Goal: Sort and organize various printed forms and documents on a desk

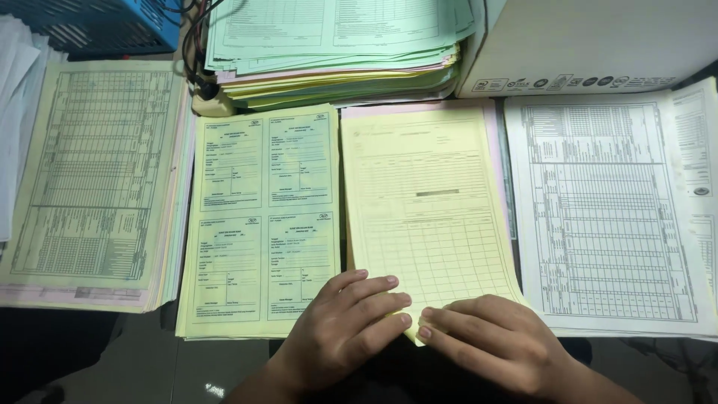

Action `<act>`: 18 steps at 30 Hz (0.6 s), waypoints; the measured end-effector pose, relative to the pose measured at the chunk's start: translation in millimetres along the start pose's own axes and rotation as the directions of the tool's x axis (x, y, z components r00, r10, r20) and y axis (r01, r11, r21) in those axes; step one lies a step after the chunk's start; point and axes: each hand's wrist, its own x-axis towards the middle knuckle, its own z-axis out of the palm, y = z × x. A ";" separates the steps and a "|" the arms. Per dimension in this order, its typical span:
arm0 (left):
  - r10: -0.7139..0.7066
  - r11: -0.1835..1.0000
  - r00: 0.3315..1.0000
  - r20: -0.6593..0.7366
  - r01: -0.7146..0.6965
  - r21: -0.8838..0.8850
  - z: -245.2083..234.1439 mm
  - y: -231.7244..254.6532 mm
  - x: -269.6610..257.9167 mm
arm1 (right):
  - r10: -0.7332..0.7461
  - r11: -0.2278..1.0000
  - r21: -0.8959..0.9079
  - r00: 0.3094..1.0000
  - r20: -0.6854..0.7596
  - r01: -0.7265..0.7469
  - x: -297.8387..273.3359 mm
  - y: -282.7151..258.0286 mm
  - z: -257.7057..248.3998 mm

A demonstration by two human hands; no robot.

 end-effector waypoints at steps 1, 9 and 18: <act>-0.008 1.000 1.000 -0.003 0.008 0.009 -4.8 0.3 2.0 | -0.009 1.000 0.009 1.000 0.002 0.009 -1.7 0.8 1.0; -0.060 0.989 0.997 -0.048 0.066 0.131 -57.2 2.0 0.5 | 0.141 0.988 0.062 0.990 0.016 -0.141 -14.9 4.6 5.9; -0.438 0.788 0.898 0.031 0.367 0.495 -106.0 -12.7 -74.3 | 0.169 0.984 0.055 0.985 -0.031 -0.167 -25.6 16.8 27.0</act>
